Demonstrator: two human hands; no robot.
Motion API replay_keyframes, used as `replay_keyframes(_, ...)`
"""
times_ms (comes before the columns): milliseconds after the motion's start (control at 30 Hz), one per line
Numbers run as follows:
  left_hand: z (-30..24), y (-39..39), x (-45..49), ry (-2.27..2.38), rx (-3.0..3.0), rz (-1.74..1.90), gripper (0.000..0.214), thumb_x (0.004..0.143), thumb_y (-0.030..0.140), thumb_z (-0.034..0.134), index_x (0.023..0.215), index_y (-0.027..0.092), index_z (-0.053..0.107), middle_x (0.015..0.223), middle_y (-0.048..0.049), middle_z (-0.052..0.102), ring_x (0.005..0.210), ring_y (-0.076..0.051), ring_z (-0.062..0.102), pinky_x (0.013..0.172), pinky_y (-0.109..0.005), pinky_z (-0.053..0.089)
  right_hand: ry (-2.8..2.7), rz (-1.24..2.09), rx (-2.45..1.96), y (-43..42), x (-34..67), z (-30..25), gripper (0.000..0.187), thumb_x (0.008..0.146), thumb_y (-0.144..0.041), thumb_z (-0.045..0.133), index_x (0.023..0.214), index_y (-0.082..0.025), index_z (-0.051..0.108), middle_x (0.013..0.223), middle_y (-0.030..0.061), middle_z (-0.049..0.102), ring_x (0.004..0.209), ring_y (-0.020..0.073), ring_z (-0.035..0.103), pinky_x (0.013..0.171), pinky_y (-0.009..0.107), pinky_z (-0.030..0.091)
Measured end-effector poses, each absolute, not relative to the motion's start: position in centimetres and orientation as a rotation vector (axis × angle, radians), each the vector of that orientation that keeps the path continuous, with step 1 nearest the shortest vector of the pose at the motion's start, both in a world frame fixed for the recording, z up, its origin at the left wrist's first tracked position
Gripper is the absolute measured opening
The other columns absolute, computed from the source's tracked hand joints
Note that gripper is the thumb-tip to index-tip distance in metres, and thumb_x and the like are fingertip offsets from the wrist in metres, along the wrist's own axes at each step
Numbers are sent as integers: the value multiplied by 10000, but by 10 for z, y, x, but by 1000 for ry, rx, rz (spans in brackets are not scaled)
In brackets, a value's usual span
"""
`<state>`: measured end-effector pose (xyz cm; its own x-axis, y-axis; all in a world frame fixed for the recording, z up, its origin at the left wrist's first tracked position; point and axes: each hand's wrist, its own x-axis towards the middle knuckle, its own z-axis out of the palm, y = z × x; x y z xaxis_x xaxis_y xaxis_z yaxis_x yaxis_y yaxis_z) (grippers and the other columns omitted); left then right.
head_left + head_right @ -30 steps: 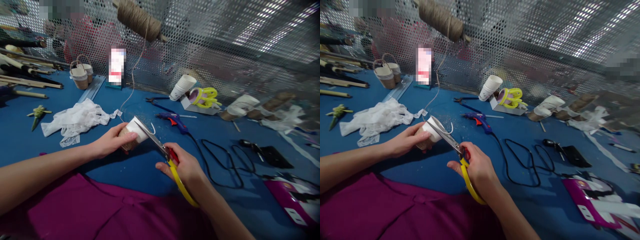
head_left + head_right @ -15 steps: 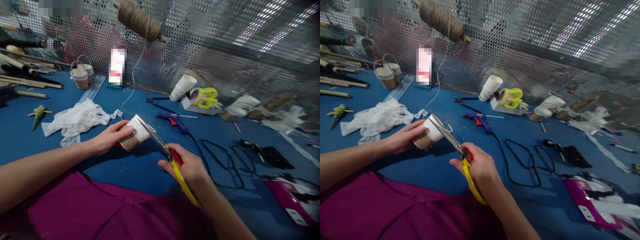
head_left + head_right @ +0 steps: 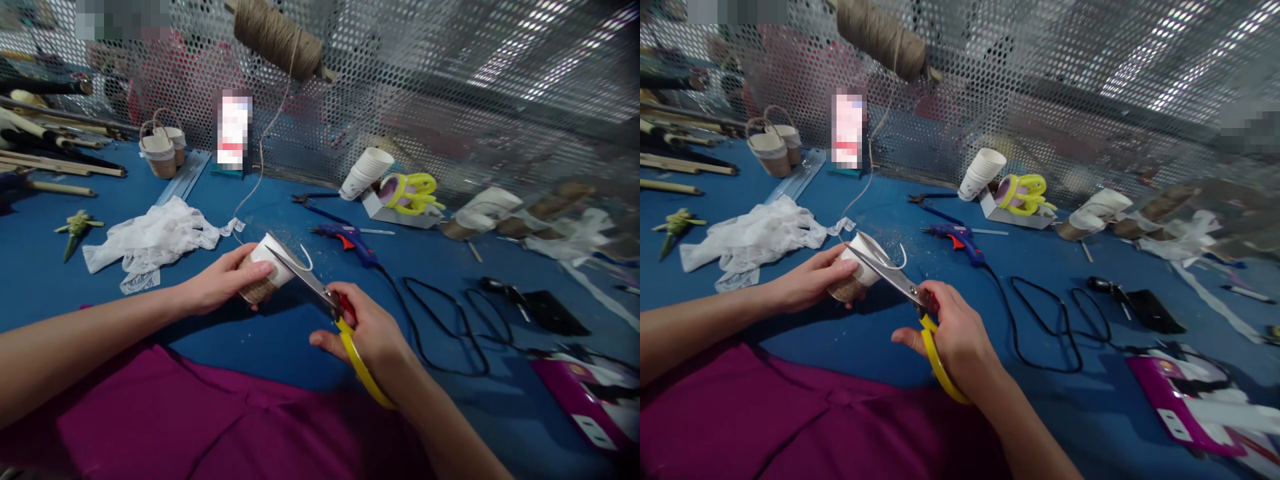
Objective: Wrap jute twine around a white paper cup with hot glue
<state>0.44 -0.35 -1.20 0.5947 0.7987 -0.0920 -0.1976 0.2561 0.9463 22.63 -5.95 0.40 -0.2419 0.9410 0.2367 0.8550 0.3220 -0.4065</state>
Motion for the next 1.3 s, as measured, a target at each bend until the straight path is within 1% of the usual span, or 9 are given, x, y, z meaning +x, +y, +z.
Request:
replay_keyframes(233,-12,-3,5,687,1131,764,360,772,401,582,1035,173,491,816,-35,559,641,-131,580,469,-203,493,-2188,214,-1548,-62,228,4,429,674,-546,595,897,-190,511,647,-2,513,529,128,468,489,264,410)
replay_keyframes(500,-10,-3,5,703,1109,768,365,763,396,594,1033,176,485,827,-34,567,646,-133,587,473,-207,496,-2198,165,-1542,-62,227,5,357,722,-528,554,842,-192,539,606,-13,523,509,111,472,493,229,403)
replay_keyframes(700,-10,-3,4,736,1153,787,368,760,399,596,1037,184,485,834,-33,572,659,-134,589,490,-210,499,-2187,158,-1543,-62,227,3,320,749,-511,529,833,-203,545,618,-10,544,520,115,492,507,230,407)
replay_keyframes(800,-11,-2,4,747,1159,787,383,759,413,590,1043,179,485,839,-39,567,660,-137,586,487,-214,498,-2195,175,-1562,-61,228,3,332,721,-506,565,846,-200,540,618,-13,533,520,116,486,501,234,407)
replay_keyframes(933,-11,-4,5,749,1173,754,406,761,407,586,1081,183,474,841,-37,561,662,-132,575,495,-221,504,-2186,173,-1600,-60,229,2,468,603,-525,663,907,-194,530,659,-9,517,541,125,477,482,246,402)
replay_keyframes(1000,-9,-6,5,755,1179,726,413,761,401,583,1090,180,469,843,-39,558,667,-132,571,503,-227,507,-2176,190,-1594,-59,228,2,512,568,-528,683,924,-194,526,672,-6,511,549,130,475,474,253,398)
replay_keyframes(1167,-5,-8,7,797,1211,733,421,755,398,585,1083,163,466,834,-45,550,666,-135,563,507,-227,505,-2177,274,-1612,-60,226,3,461,609,-512,658,916,-197,520,681,3,509,555,138,485,464,259,385)
replay_keyframes(1300,-5,-8,6,803,1213,741,415,749,395,589,1076,169,471,850,-46,554,676,-140,563,515,-235,507,-2184,273,-1626,-62,224,4,428,645,-518,628,907,-197,520,670,-4,517,554,132,479,486,254,390)
